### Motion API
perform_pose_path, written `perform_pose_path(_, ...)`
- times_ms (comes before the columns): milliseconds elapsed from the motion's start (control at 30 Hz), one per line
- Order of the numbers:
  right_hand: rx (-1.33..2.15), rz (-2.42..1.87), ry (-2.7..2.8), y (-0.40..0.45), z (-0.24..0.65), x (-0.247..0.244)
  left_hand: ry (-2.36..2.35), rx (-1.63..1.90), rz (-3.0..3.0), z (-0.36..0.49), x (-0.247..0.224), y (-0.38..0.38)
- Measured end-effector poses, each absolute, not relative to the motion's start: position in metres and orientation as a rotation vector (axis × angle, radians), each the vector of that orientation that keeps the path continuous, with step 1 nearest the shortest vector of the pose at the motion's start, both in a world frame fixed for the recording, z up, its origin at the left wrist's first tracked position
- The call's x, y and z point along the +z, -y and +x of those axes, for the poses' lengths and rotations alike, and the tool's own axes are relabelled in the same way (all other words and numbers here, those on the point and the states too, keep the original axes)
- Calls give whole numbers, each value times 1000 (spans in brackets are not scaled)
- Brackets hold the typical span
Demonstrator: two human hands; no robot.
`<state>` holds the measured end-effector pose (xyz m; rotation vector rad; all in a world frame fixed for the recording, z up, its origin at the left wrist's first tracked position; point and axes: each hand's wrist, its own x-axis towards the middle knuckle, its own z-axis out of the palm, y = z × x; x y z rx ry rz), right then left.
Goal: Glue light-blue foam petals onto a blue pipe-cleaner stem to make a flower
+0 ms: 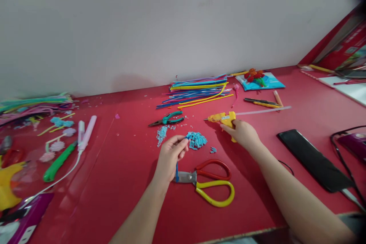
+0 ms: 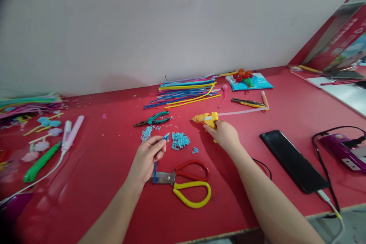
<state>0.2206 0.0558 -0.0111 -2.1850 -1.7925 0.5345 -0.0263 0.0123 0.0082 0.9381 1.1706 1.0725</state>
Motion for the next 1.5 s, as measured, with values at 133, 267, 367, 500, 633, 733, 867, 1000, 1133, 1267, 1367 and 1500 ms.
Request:
perform_pose_path(133,279,-2201,1893,-49,220,-7,-1129,1030,950,-24,7,-11)
perform_pose_path(267,210,-2016,2059,-38,211,4,-1110,996,936,-22,5,-11)
perform_pose_path(367,372,-1691,2363,-29,200,9,-1112,982,912,-22,4,-11)
perform_pose_path(500,464,-1452,2594,-22,188,3,-1108,958,915,-22,2,-11)
perform_pose_path(633,431,-1437,2649,-20,180,-4,-1098,944,918,-21,1,-11)
perform_pose_path(733,419,-1442,2630,-20,176,-7,-1088,938,907,-20,1,-10)
perform_pose_path(867,464,-1452,2522,-22,175,-11,-1076,931,887,-16,-1,-8)
perform_pose_path(1000,595,-1416,2366,-25,177,-14,-1068,917,890,-13,-2,-6)
perform_pose_path(1133,750,-1341,2222,-20,175,-6,-1066,931,860,-11,-3,-5)
perform_pose_path(1267,1150,-1256,1871,-14,170,5,-1010,914,802,-6,-3,0)
perform_pose_path(1367,1442,-1157,1472,-13,168,8,-991,908,792,-2,-3,3)
perform_pose_path(1500,1503,-1149,1351,-14,167,7,-992,970,761,1,-1,5)
